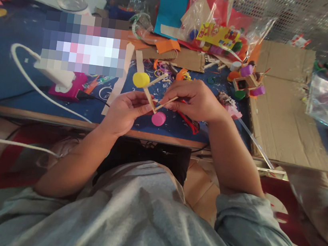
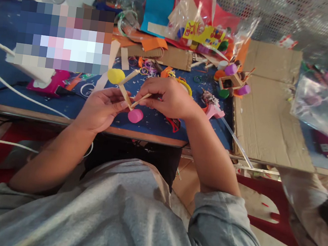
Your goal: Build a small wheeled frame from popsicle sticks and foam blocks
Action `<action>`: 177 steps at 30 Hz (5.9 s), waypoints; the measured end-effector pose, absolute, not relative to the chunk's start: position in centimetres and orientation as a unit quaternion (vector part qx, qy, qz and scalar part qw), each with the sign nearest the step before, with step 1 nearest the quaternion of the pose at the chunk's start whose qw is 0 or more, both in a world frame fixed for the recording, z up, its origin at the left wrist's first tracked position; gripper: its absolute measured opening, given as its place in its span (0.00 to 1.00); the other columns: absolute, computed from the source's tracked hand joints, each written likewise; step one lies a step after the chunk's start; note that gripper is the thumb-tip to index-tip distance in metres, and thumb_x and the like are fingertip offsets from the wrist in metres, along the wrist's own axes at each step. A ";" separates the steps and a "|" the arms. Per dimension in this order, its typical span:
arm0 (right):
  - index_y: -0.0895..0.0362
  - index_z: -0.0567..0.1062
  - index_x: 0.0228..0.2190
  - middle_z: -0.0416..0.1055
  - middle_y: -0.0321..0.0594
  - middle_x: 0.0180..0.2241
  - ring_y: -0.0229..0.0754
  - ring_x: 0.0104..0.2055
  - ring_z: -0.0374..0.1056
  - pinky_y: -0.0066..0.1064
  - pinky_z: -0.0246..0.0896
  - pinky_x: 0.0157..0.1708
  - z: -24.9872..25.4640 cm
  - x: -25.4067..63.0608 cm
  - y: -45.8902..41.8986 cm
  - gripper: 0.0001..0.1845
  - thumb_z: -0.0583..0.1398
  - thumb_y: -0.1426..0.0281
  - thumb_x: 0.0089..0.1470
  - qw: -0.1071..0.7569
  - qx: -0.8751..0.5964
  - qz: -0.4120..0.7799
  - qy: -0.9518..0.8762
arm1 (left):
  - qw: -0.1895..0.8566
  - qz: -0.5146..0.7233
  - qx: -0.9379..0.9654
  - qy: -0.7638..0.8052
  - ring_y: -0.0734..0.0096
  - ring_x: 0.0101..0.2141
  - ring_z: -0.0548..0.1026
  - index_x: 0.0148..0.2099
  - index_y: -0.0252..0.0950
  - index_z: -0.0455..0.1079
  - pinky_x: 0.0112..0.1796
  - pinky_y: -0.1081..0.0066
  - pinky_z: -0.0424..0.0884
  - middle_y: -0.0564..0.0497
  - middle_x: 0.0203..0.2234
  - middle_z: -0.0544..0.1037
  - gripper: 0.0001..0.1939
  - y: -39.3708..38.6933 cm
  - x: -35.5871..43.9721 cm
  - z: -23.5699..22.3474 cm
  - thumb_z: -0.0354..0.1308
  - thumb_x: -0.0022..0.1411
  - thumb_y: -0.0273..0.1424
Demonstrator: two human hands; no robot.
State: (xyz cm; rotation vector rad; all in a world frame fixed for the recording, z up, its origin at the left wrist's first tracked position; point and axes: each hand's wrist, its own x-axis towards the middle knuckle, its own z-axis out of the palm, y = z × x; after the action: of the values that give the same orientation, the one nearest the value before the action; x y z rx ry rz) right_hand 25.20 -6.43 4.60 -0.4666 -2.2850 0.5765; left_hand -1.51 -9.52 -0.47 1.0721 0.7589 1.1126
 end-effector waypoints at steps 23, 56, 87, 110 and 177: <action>0.59 0.90 0.48 0.88 0.45 0.41 0.40 0.40 0.81 0.31 0.73 0.41 4.6 25.3 -6.6 0.07 0.71 0.69 0.74 0.363 -0.178 0.226 -0.886 | 0.666 0.492 0.459 0.323 0.65 0.38 0.90 0.45 0.39 0.91 0.41 0.70 0.90 0.47 0.38 0.92 0.26 -9.6 -1.4 -0.2 0.94 0.47 0.41; 0.57 0.90 0.48 0.89 0.43 0.42 0.42 0.42 0.84 0.33 0.77 0.44 4.5 25.2 -6.9 0.06 0.72 0.71 0.73 0.371 -0.180 0.224 -0.883 | 0.665 0.487 0.467 0.322 0.63 0.40 0.91 0.46 0.38 0.90 0.42 0.69 0.89 0.46 0.40 0.92 0.27 -9.7 -1.5 -0.2 0.94 0.48 0.42; 0.58 0.90 0.48 0.88 0.45 0.42 0.41 0.41 0.83 0.33 0.76 0.44 4.4 25.2 -6.9 0.07 0.72 0.70 0.73 0.377 -0.174 0.227 -0.881 | 0.662 0.492 0.461 0.327 0.64 0.39 0.90 0.45 0.39 0.90 0.42 0.69 0.89 0.45 0.39 0.92 0.26 -9.9 -1.4 0.0 0.94 0.47 0.42; 0.57 0.91 0.48 0.89 0.45 0.42 0.42 0.40 0.83 0.33 0.76 0.43 4.6 25.3 -7.2 0.07 0.72 0.69 0.72 0.370 -0.186 0.228 -0.881 | 0.662 0.485 0.466 0.331 0.61 0.40 0.90 0.46 0.39 0.89 0.43 0.64 0.90 0.46 0.40 0.92 0.27 -9.8 -1.6 -0.1 0.93 0.49 0.42; 0.57 0.87 0.50 0.83 0.46 0.45 0.40 0.36 0.75 0.32 0.72 0.33 3.1 24.1 -7.1 0.41 0.75 0.33 0.57 0.369 -0.342 0.362 -0.784 | 0.588 0.591 0.451 0.320 0.59 0.47 0.90 0.47 0.41 0.83 0.57 0.59 0.86 0.49 0.43 0.91 0.30 -9.4 -1.3 -1.8 0.93 0.48 0.45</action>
State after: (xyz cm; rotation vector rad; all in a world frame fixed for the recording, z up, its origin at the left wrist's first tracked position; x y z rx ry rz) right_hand 24.09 -7.05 3.10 -0.8785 -2.0130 0.9289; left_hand -1.33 -9.37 -1.75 1.0499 0.7467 1.3768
